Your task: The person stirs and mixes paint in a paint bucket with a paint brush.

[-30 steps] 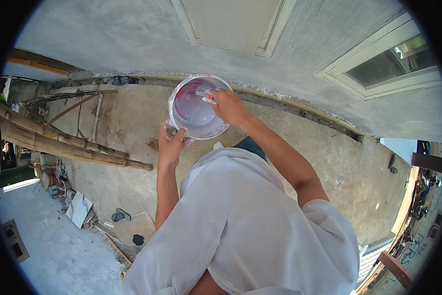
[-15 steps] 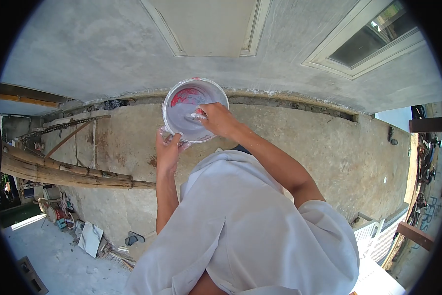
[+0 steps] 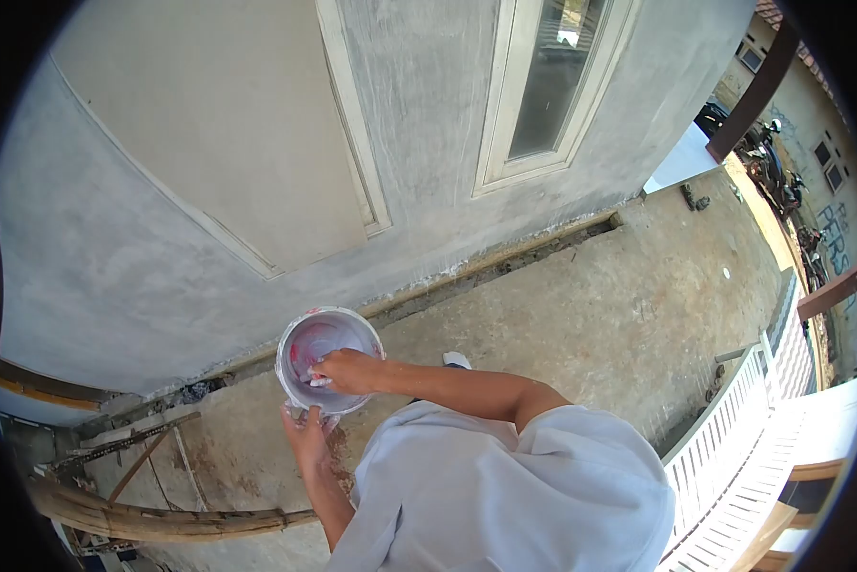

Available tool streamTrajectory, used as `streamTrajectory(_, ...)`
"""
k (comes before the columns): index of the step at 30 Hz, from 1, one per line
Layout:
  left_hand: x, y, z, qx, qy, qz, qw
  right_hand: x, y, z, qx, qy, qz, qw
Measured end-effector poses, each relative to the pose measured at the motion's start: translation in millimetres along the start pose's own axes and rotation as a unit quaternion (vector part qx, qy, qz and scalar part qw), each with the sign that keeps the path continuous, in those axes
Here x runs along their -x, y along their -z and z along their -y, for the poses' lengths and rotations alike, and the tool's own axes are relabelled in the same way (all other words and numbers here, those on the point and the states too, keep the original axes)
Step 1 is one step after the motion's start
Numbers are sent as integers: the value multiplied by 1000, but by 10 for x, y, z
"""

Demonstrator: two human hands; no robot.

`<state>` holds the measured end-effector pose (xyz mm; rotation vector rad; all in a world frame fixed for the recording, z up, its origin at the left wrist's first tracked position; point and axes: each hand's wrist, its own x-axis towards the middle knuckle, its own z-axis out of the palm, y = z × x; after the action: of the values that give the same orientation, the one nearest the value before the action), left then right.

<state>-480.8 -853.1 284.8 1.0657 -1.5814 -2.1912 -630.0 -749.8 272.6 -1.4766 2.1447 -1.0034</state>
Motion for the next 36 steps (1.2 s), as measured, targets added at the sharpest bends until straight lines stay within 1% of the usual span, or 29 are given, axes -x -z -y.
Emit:
streamTrajectory(2,-13,6,28,-12,0,-14,1000,65,-25,10,-14,-8,45,999)
streamTrajectory(5,-8,-22,47,-16,17,-41,999,133,59,-34,-3,-26,18,999)
streamTrajectory(9,-41,3,99,-37,50,-62,996,174,280,-128,19,-59,-58,996)
streamTrajectory(10,-26,-26,68,-16,35,-26,999,177,314,-161,30,-62,-78,995)
streamTrajectory(11,11,-38,65,-19,47,-31,998,177,333,-199,41,-65,-99,992)
streamTrajectory(12,47,-40,71,-23,58,-35,997,160,286,-266,63,-88,-102,989)
streamTrajectory(14,-40,-113,47,-27,51,-27,998,234,318,-167,106,-121,-47,986)
streamTrajectory(16,-110,-127,101,-29,44,-18,998,265,180,-225,120,-116,-11,986)
streamTrajectory(18,-178,-89,158,-39,38,-3,998,307,50,-243,70,-107,-28,991)
streamTrajectory(21,-391,26,397,-83,38,-14,996,358,10,-223,13,-91,-27,995)
streamTrajectory(22,-369,-13,336,-86,50,12,995,376,-1,-212,-4,-92,-35,995)
streamTrajectory(25,-250,-144,169,-82,55,38,994,437,12,-208,-33,-108,-50,992)
streamTrajectory(29,-281,-188,151,-112,56,40,991,622,6,-215,6,-139,-93,986)
streamTrajectory(32,-381,-263,194,-152,66,84,983,917,37,-179,51,-190,-131,972)
streamTrajectory(34,-709,-224,421,-201,65,164,963,1140,35,-125,76,-223,-153,960)
streamTrajectory(36,-1052,-198,728,-246,54,250,935,1402,-122,-133,90,-241,-198,946)
